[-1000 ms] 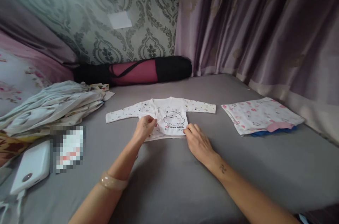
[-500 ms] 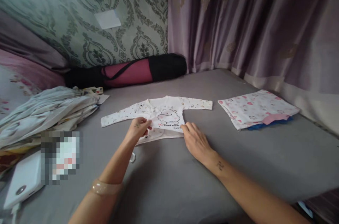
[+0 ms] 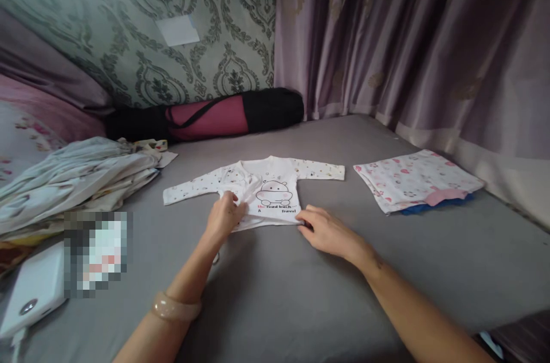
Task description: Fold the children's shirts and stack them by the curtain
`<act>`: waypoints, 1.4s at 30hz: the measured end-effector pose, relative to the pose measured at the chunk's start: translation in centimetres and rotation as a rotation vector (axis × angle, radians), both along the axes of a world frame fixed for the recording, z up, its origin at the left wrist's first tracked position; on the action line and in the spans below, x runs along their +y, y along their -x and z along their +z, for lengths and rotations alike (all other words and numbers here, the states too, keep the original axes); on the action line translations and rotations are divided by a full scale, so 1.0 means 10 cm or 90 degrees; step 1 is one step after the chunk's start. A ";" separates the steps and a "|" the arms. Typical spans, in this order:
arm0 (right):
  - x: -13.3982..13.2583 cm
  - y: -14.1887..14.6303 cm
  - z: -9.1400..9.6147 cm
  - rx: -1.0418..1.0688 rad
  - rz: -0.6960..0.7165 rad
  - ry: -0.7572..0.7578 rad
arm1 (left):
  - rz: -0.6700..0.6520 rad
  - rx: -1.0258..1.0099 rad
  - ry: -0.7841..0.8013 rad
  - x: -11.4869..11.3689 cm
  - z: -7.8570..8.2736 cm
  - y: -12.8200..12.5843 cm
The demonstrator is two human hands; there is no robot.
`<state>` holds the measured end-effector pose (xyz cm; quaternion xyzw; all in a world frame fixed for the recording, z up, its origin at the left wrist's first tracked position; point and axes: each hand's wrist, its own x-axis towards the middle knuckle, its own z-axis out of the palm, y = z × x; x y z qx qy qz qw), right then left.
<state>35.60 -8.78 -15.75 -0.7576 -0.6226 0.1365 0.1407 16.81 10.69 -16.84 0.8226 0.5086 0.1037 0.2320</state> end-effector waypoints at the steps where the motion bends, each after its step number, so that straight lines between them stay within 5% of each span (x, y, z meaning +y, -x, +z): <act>1: 0.01 -0.05 0.03 0.043 0.012 0.008 | -0.015 0.011 -0.070 -0.04 0.04 -0.01; 4: 0.16 -0.24 0.10 0.086 0.012 0.005 | -0.134 -0.001 -0.187 -0.22 0.13 -0.13; 9: 0.68 -0.52 0.06 -0.070 -0.116 -0.049 | -0.443 -0.049 -0.114 -0.60 0.07 -0.57; 15: 0.94 -0.64 -0.12 -0.222 -0.052 -0.039 | -0.403 -0.047 -0.143 -0.77 -0.19 -0.79; 20: 0.98 -0.74 -0.21 -0.237 -0.021 -0.050 | -0.491 -0.061 -0.139 -0.77 -0.32 -0.69; 27: 1.15 -0.83 -0.08 -0.172 -0.080 0.054 | -0.514 -0.051 -0.103 -0.81 -0.19 -0.66; 30: 1.35 -0.70 0.12 -0.190 -0.141 0.112 | -0.448 -0.144 -0.063 -0.63 -0.05 -0.69; 33: 1.63 -0.43 0.20 -0.148 -0.110 0.056 | -0.278 -0.229 -0.084 -0.31 0.05 -0.63; 38: 2.03 -0.04 0.04 -0.043 -0.013 0.003 | -0.091 -0.252 -0.033 0.24 0.08 -0.35; 42: 2.12 0.06 -0.11 -0.044 -0.019 0.023 | -0.040 -0.249 0.026 0.49 0.10 -0.28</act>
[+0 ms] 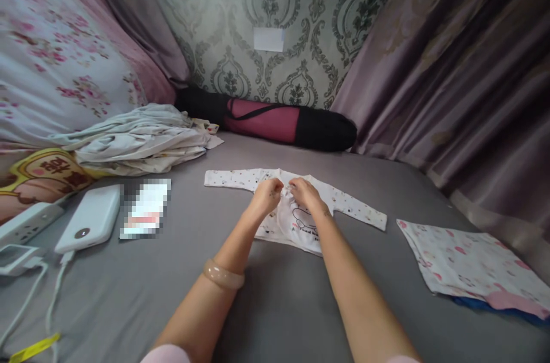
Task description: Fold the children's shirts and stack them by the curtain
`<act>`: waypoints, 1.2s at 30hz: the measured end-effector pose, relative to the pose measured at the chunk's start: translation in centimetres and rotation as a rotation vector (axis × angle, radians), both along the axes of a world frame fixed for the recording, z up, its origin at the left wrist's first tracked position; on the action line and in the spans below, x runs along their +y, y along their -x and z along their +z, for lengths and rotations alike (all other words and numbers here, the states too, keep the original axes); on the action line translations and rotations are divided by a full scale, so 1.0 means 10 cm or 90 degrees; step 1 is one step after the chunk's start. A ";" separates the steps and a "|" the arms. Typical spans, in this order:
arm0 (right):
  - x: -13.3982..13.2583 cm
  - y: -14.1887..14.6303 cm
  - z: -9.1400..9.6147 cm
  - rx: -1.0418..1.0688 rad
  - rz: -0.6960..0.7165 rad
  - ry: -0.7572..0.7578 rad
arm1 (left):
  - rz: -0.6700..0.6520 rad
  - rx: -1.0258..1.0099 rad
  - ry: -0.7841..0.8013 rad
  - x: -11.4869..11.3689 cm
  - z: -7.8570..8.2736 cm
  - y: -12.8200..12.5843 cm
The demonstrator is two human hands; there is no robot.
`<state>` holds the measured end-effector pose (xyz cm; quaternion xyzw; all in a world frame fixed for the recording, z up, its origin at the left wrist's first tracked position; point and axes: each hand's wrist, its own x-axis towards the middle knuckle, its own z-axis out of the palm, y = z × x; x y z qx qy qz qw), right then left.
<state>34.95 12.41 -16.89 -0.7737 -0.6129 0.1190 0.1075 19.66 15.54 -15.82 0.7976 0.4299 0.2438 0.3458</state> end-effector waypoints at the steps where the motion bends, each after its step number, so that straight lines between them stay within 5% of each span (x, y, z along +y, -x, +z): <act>1: 0.00 0.01 -0.02 -0.002 -0.006 0.006 | -0.002 0.006 0.007 0.04 0.01 -0.03; 12: -0.04 -0.06 -0.09 0.094 -0.041 -0.042 | 0.082 0.102 0.010 0.04 -0.23 -0.27; 22: 0.08 -0.25 -0.20 0.361 -0.058 -0.139 | 0.059 0.059 0.056 0.13 -0.18 -0.26; 31: 0.03 -0.18 -0.05 0.541 -0.141 -0.078 | 0.053 -0.185 0.340 0.19 -0.30 -0.36; 36: 0.04 -0.16 -0.07 0.541 -0.146 -0.066 | 0.074 -0.205 0.425 0.16 -0.26 -0.41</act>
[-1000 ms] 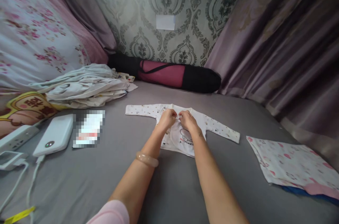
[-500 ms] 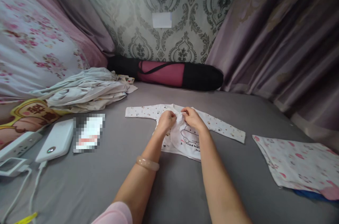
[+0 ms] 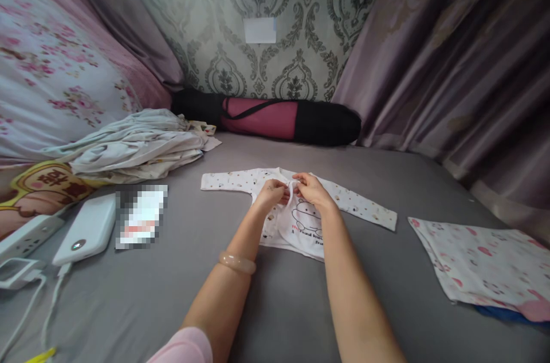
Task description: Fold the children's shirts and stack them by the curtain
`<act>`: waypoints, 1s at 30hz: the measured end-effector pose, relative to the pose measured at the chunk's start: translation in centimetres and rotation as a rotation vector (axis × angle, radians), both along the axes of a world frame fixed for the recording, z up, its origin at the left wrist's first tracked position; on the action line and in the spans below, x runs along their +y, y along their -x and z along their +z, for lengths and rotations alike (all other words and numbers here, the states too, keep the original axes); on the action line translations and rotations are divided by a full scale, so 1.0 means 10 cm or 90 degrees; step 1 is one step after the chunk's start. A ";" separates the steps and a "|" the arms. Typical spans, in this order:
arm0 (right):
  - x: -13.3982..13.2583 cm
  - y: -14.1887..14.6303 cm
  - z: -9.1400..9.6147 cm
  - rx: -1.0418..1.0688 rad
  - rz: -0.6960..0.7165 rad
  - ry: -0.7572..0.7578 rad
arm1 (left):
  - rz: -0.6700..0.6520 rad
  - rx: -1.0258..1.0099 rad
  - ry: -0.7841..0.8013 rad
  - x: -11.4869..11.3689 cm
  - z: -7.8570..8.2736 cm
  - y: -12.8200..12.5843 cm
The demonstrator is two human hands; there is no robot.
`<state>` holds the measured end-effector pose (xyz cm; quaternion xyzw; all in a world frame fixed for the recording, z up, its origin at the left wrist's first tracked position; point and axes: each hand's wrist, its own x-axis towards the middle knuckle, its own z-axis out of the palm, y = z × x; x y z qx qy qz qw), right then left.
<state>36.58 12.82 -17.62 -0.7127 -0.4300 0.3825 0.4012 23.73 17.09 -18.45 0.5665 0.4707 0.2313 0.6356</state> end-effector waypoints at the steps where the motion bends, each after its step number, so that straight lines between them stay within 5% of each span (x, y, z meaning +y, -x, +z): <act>1: 0.01 0.00 -0.02 -0.001 0.001 0.000 | 0.002 -0.001 0.011 0.00 0.01 0.00; 10: 0.03 0.01 -0.08 -0.021 -0.003 0.004 | -0.007 0.030 -0.007 -0.02 0.03 0.05; 18: 0.10 -0.01 -0.19 -0.041 -0.030 -0.032 | 0.033 0.172 -0.161 -0.01 0.08 0.09; 23: 0.09 0.04 -0.21 -0.215 -0.032 -0.057 | 0.017 0.280 -0.254 -0.03 0.04 0.13; 30: -0.04 0.15 -0.06 -0.434 -0.078 0.078 | 0.010 0.346 -0.255 -0.04 0.00 0.12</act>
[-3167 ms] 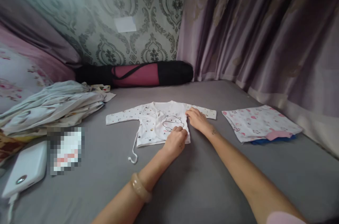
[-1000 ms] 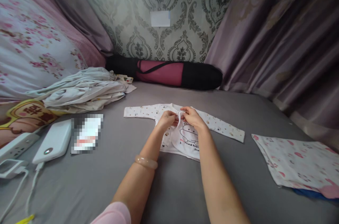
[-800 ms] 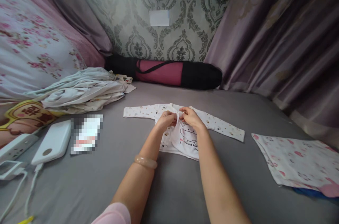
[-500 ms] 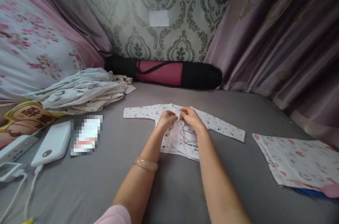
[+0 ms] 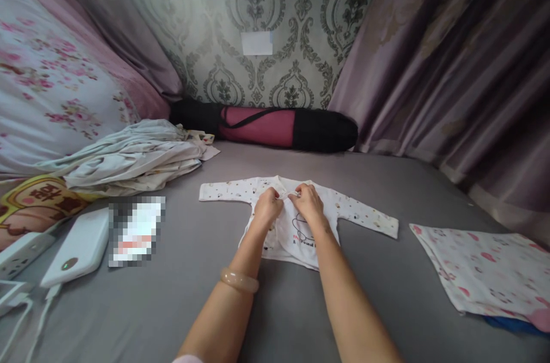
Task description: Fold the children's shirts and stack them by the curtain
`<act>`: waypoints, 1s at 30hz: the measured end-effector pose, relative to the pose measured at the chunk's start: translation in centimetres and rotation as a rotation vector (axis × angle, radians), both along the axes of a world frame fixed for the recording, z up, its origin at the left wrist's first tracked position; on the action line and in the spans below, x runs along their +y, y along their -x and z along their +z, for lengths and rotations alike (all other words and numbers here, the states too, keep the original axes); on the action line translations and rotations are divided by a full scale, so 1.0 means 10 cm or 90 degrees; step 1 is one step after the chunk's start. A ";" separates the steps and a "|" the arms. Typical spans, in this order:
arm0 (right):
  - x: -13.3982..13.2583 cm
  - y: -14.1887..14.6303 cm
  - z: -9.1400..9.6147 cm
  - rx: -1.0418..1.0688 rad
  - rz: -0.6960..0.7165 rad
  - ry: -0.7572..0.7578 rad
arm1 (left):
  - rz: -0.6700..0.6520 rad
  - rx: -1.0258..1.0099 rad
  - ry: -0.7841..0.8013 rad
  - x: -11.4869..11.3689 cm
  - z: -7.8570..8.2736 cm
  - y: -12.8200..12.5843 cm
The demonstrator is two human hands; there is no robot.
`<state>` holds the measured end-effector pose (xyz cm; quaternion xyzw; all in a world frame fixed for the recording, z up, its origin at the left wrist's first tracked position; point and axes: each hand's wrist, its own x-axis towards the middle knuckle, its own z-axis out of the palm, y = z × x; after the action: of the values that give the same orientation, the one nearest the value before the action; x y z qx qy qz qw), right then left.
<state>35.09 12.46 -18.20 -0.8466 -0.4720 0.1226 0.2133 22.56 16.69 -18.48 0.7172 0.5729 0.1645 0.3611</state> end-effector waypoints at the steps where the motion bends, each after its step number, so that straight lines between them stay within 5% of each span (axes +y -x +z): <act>1: -0.01 0.00 0.01 0.001 0.005 0.003 | -0.003 0.003 -0.001 0.00 0.01 0.00; 9: -0.01 -0.02 0.00 0.034 0.126 -0.059 | -0.118 -0.005 -0.053 0.02 0.00 0.01; 16: -0.10 -0.23 0.04 -0.044 -0.101 0.013 | -0.073 0.040 -0.038 -0.01 0.02 0.00; 24: -0.15 -0.40 0.10 -0.044 -0.033 0.052 | -0.075 0.149 -0.080 -0.09 0.16 0.01; 30: 0.17 -0.17 0.26 -0.020 0.093 0.009 | -0.095 0.122 -0.043 -0.09 0.20 0.02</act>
<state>36.80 14.20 -15.62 -0.8131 -0.5351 0.1276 0.1904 22.37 15.79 -16.49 0.7820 0.5440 0.0869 0.2914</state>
